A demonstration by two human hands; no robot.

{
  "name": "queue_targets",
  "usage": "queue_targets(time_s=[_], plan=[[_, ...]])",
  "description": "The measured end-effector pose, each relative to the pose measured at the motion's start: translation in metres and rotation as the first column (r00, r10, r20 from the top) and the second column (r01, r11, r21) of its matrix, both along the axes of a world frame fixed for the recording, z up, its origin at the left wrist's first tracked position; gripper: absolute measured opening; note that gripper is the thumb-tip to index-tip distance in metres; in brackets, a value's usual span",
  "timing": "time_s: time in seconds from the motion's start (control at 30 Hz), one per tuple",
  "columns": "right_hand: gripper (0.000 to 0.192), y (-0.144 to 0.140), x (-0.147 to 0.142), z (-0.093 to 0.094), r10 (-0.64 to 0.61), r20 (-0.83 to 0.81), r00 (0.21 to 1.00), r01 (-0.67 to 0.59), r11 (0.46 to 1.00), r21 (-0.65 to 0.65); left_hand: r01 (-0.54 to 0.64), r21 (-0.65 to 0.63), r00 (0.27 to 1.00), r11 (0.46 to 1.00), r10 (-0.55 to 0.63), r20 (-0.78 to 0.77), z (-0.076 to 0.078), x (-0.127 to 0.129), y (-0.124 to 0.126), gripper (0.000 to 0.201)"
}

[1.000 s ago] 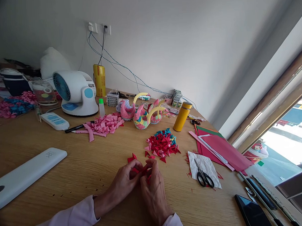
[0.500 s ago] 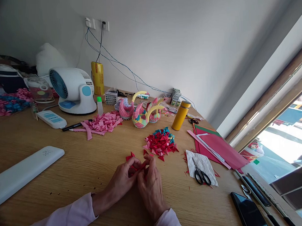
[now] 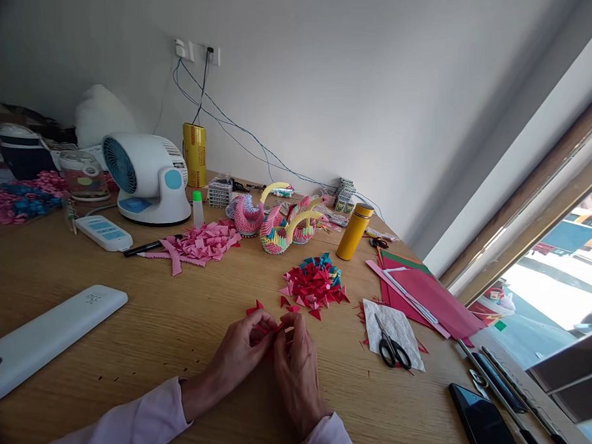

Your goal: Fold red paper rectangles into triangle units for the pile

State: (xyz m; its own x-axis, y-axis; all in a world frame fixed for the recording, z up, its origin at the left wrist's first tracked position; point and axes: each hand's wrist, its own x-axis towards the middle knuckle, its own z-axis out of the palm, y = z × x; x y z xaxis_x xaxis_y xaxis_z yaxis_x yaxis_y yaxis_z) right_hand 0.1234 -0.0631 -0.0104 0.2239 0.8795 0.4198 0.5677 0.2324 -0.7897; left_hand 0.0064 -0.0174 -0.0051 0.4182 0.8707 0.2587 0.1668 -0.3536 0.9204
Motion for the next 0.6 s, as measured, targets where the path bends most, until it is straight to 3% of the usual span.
queue_targets(time_s=[0.33, 0.6], plan=[[0.012, 0.0010, 0.0040, -0.0011, 0.010, -0.011, 1.000, -0.009, 1.000, 0.010, 0.049, -0.004, 0.999, 0.999, -0.049, 0.013, -0.0079, -0.0013, 0.0025, 0.011], [0.014, 0.0017, 0.0063, -0.0027, 0.008, -0.001, 1.000, -0.008, 1.000, 0.018, 0.141, -0.136, 0.987, 0.981, -0.128, 0.096, -0.0057, -0.0037, 0.0008, 0.015]])
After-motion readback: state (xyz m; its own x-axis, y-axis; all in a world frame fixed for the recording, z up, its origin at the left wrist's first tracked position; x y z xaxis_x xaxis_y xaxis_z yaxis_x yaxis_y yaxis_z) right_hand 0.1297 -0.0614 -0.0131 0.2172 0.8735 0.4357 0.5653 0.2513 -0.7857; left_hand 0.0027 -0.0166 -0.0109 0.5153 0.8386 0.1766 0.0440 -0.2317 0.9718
